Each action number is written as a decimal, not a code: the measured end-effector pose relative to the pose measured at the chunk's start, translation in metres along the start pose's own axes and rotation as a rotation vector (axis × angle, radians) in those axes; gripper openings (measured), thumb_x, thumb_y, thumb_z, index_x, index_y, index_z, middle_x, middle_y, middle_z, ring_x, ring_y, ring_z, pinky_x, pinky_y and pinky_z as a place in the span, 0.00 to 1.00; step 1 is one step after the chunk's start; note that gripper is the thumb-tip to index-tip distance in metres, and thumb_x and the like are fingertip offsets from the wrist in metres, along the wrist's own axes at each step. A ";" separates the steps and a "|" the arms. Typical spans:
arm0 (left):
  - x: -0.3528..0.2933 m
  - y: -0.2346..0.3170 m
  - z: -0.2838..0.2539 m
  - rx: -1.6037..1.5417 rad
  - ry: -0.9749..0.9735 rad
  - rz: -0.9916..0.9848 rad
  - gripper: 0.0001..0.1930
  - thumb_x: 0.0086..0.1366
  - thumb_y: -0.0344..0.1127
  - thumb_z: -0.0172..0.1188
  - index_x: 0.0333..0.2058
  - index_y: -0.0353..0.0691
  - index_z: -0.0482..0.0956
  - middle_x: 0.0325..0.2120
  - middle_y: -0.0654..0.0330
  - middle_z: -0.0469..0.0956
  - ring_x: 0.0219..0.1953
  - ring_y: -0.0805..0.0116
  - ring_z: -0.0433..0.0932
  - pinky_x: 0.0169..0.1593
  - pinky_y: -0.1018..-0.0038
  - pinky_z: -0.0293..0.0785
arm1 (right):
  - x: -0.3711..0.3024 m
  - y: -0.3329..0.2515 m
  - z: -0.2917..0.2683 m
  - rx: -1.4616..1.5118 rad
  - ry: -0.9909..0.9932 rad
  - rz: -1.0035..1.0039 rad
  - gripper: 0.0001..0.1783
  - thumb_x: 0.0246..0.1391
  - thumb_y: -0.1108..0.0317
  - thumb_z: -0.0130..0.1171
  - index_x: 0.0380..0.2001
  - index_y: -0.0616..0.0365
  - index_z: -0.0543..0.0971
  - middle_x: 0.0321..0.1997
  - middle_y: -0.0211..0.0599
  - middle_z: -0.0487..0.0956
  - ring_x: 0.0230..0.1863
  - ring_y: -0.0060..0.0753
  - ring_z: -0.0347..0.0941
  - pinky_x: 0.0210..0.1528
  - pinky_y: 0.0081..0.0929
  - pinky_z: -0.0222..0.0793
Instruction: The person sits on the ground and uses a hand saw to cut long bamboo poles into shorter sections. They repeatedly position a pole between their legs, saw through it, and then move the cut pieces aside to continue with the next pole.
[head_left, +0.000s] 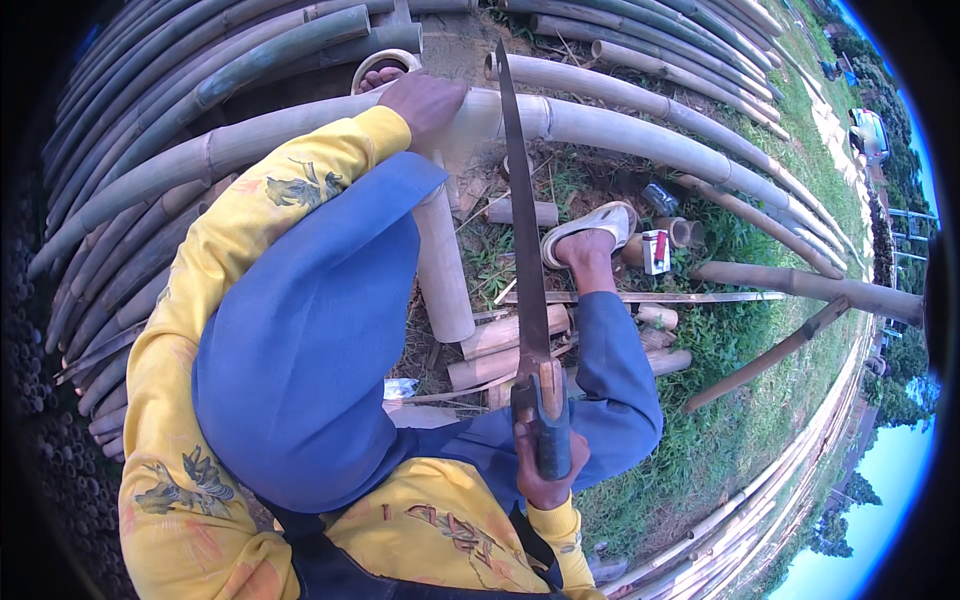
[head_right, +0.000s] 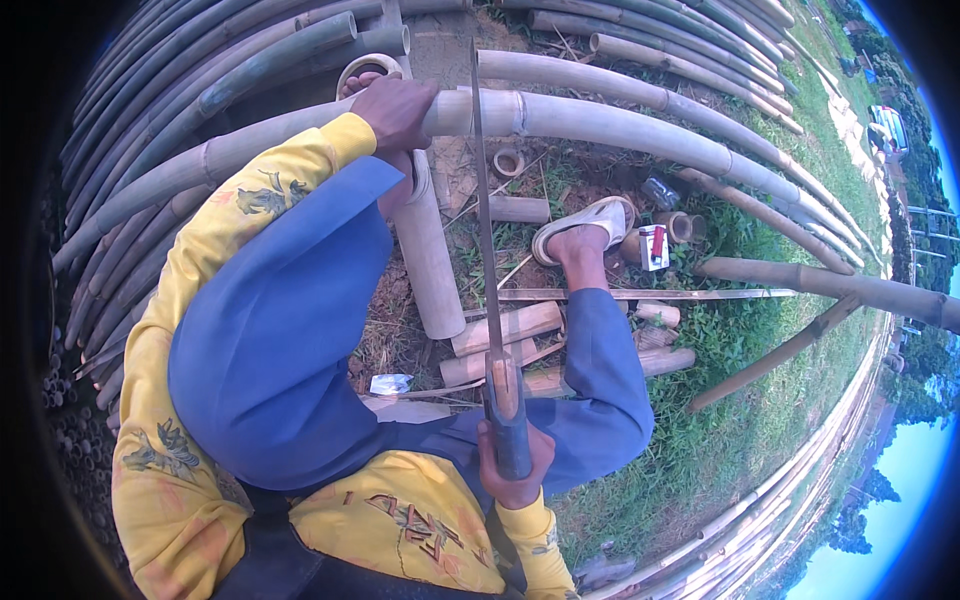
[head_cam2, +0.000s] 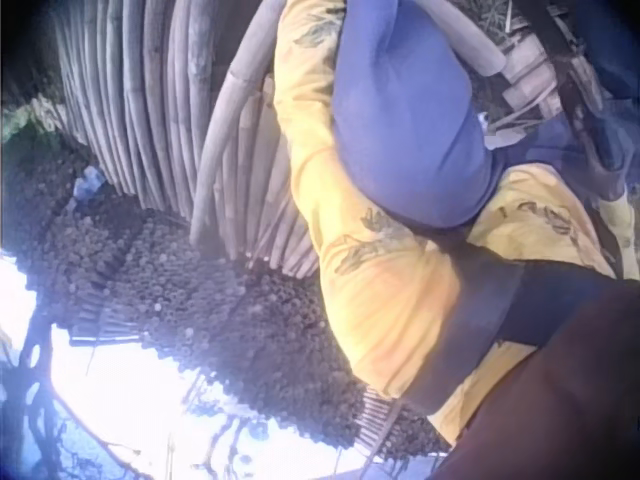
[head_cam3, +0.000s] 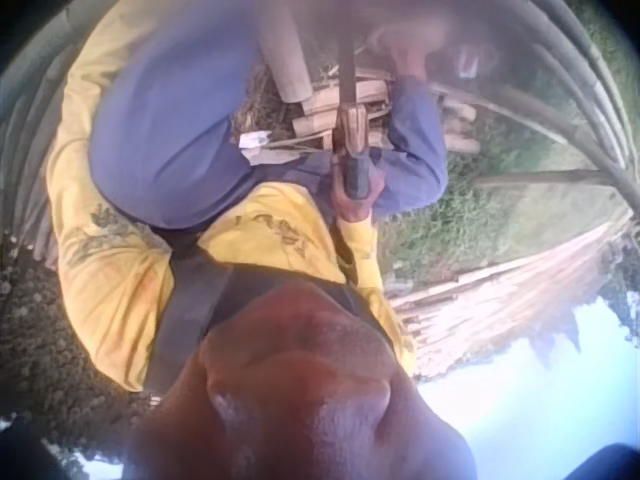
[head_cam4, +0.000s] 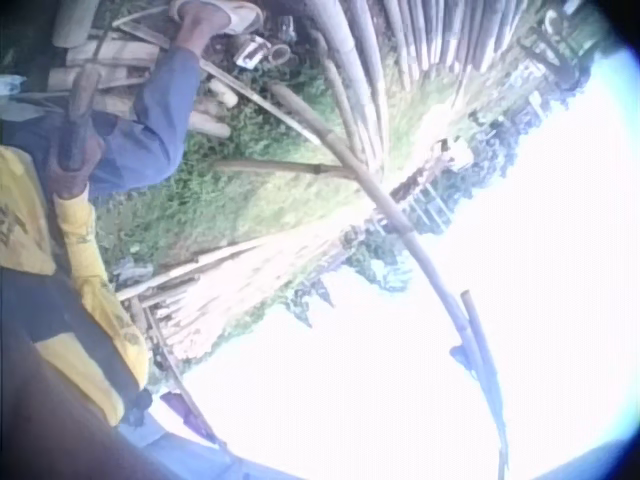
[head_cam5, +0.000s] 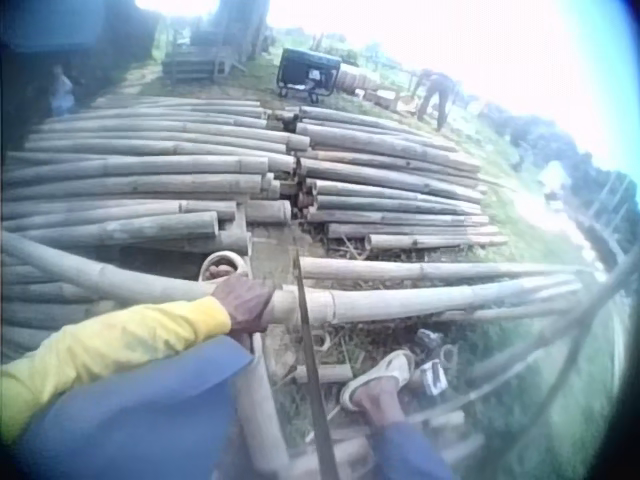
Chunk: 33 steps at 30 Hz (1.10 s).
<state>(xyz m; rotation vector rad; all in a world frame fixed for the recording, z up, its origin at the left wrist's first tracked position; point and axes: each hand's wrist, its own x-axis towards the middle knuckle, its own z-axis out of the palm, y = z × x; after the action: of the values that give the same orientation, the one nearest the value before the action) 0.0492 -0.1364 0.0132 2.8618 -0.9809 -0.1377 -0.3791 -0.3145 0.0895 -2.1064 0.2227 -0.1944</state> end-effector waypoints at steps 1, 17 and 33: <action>0.000 0.008 0.005 -0.002 0.012 0.036 0.26 0.46 0.40 0.73 0.42 0.34 0.75 0.34 0.44 0.85 0.41 0.43 0.84 0.49 0.56 0.79 | 0.003 -0.007 0.002 0.003 -0.022 0.046 0.12 0.54 0.80 0.65 0.43 0.66 0.83 0.27 0.38 0.81 0.23 0.26 0.74 0.31 0.24 0.71; -0.009 0.015 0.008 -0.013 0.055 0.078 0.25 0.45 0.40 0.73 0.41 0.35 0.76 0.34 0.44 0.84 0.39 0.43 0.84 0.49 0.56 0.80 | 0.071 0.014 0.044 0.157 0.090 0.104 0.07 0.56 0.79 0.66 0.39 0.66 0.82 0.24 0.31 0.78 0.26 0.19 0.71 0.32 0.21 0.69; -0.011 0.017 -0.015 -0.025 0.023 0.049 0.25 0.46 0.41 0.73 0.41 0.33 0.79 0.34 0.45 0.86 0.38 0.46 0.86 0.46 0.57 0.81 | 0.145 0.037 0.066 0.370 0.081 0.080 0.11 0.59 0.73 0.69 0.27 0.60 0.75 0.22 0.22 0.72 0.24 0.14 0.63 0.28 0.19 0.62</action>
<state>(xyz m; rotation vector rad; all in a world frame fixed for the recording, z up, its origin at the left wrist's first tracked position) 0.0319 -0.1415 0.0310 2.8081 -1.0363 -0.1111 -0.2265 -0.3129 0.0309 -1.7212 0.2948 -0.2526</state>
